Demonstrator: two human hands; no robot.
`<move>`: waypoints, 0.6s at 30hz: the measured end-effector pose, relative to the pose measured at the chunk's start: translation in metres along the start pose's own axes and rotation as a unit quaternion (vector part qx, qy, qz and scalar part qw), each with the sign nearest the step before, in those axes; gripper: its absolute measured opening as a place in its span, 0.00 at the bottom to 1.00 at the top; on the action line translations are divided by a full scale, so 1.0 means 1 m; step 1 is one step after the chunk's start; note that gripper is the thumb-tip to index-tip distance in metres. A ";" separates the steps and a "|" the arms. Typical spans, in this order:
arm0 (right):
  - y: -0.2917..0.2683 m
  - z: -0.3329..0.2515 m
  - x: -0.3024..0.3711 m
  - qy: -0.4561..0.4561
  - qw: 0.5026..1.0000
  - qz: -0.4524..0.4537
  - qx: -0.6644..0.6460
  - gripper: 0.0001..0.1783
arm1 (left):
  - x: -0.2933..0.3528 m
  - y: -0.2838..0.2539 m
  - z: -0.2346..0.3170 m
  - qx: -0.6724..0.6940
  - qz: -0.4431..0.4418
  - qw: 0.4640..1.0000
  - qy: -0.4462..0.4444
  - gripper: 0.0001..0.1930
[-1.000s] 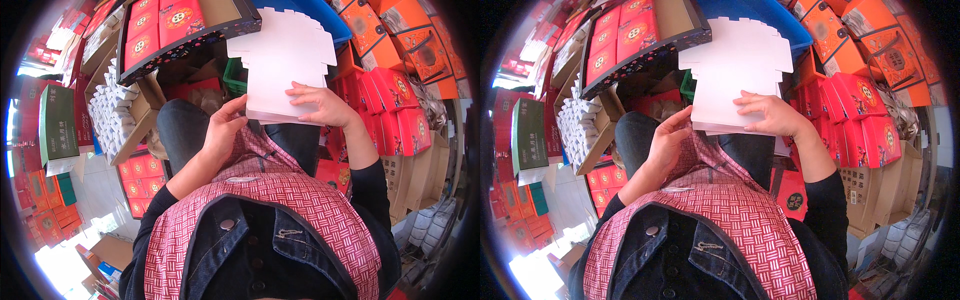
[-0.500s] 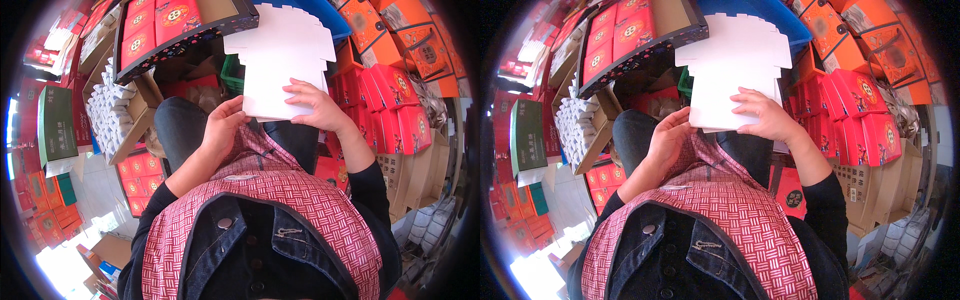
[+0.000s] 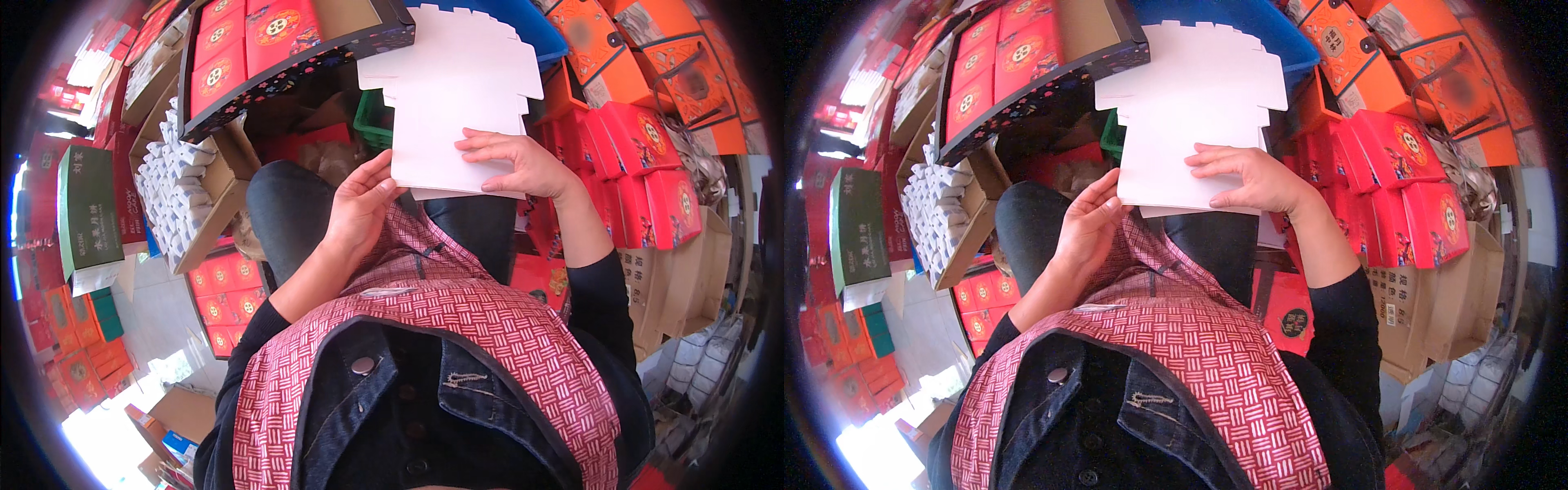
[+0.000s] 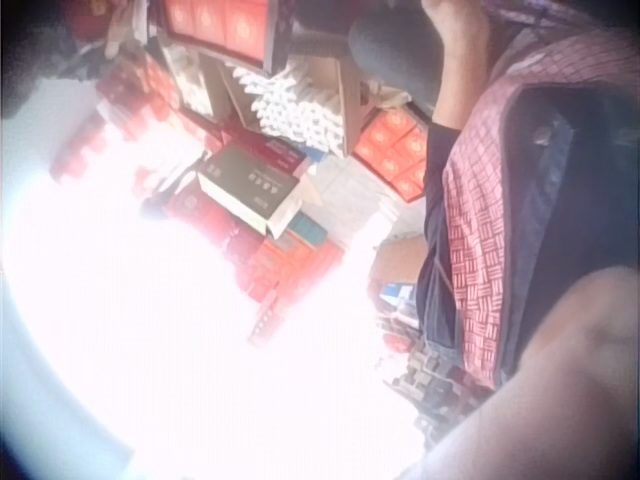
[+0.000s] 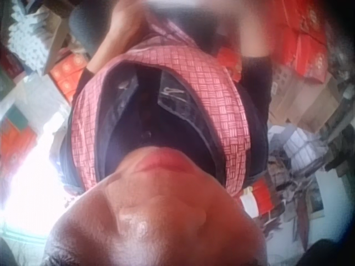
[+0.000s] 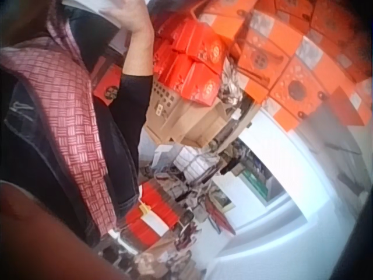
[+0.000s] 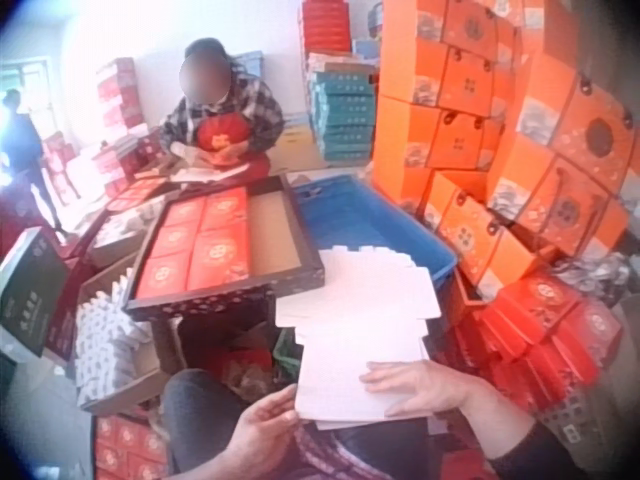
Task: The person folds red paper sheets into small boxes and places them into a larger black box. The person repeatedly picks up flat red sheets, folds them into box shapes, and stacks the finished boxes inside a black container.
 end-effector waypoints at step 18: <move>-0.001 -0.009 -0.004 -0.024 0.993 -0.011 0.119 0.23 | -0.010 0.010 0.009 -0.244 -0.058 0.968 0.023 0.23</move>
Point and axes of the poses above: each hand's wrist, its own x-axis away from the middle knuckle, its own y-axis out of the palm, z = x × y, the point moved 7 cm from there along -x, towards the middle knuckle, and after that the axes turned 12 degrees about y, right-handed, at the moved point
